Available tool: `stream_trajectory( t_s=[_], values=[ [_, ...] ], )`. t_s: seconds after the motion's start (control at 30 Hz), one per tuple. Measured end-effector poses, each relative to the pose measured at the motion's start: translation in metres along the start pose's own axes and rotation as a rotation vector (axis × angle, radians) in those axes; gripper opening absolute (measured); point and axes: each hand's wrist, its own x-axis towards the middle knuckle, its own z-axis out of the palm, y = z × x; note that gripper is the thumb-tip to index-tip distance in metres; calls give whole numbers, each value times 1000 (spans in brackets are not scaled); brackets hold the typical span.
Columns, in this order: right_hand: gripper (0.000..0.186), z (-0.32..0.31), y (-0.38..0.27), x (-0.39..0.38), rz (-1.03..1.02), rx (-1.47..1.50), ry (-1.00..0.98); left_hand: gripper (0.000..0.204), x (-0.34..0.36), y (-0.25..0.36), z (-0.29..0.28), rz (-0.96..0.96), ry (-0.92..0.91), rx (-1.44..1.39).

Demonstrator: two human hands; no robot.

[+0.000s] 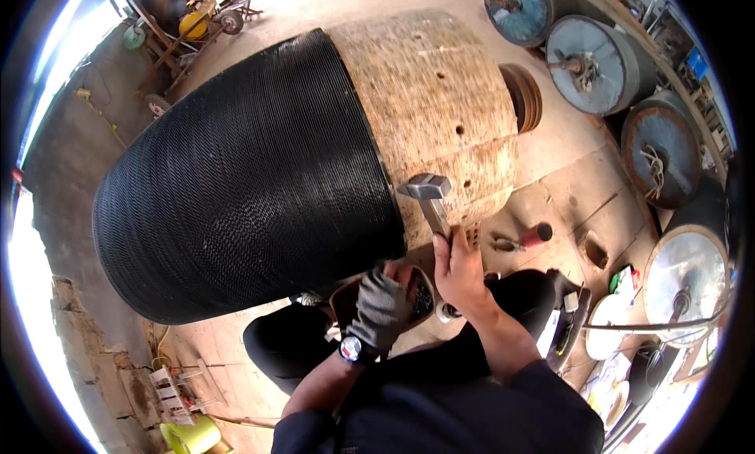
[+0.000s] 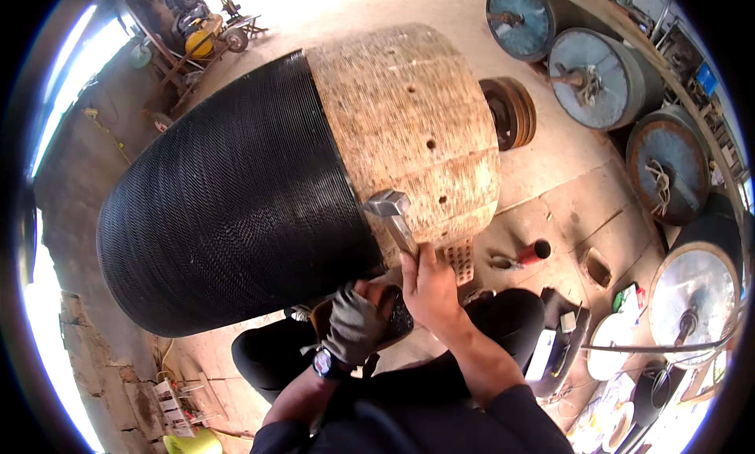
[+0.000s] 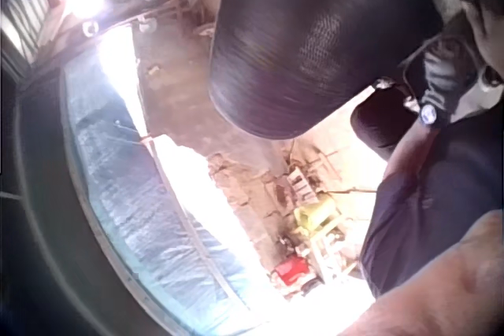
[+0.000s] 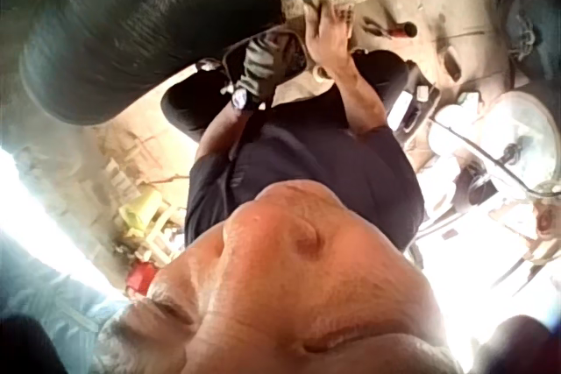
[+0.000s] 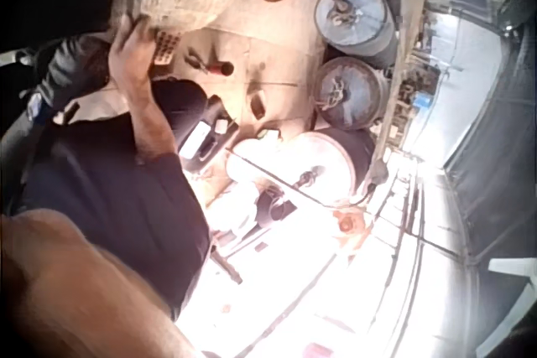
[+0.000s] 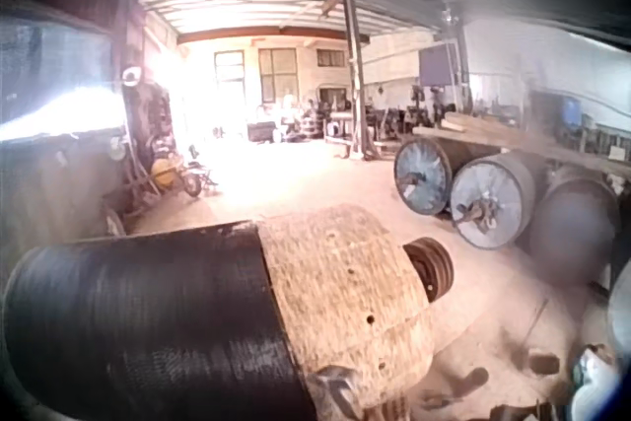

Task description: The person sits on the floor and repeatedly strikes the surface of a large cylindrical object with a hammer. The object has a black mesh section and a wooden section. The person uses a hammer to tap along the seam and surface of the cylinder.

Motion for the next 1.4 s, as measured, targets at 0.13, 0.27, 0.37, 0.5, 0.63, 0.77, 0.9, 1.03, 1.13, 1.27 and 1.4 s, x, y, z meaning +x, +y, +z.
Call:
stream_trajectory(
  t_s=[0.13, 0.27, 0.37, 0.5, 0.63, 0.77, 0.9, 1.03, 1.13, 1.27, 1.4],
  values=[
    [21, -1, -2, -18, -128, 377, 253, 25, -23, -7, 29, 30, -227, -115],
    [23, 11, -8, -3, -35, -99, 54, 26, -28, -11, 52, 37, -322, -123],
    [21, 9, 2, -15, 62, 138, -7, 25, -40, 3, 70, -192, -303, 84],
    [34, 12, 0, -19, -294, 583, 424, 28, -48, -9, 111, -117, -273, 23],
    [22, 21, -1, 0, 3, -76, 53, 30, -47, 8, 111, -127, -87, 750],
    [24, 3, -4, -26, 62, 448, 134, 29, -41, 0, 77, 17, -94, 252],
    [25, -1, 2, -1, -549, -134, 299, 24, -50, -11, 97, -2, -23, -89],
    [19, 7, 1, -5, -49, 12, 55, 18, -32, 2, 63, -84, -246, -198],
    [17, 4, -11, -14, -113, 208, 220, 17, -34, 3, 59, -125, -185, -211],
    [21, 19, 12, 5, -77, -59, 97, 15, -36, 2, 56, -140, -179, -200],
    [45, 13, 11, 1, 557, 1023, -113, 22, -47, -7, 64, -105, -157, -123]
  ],
)
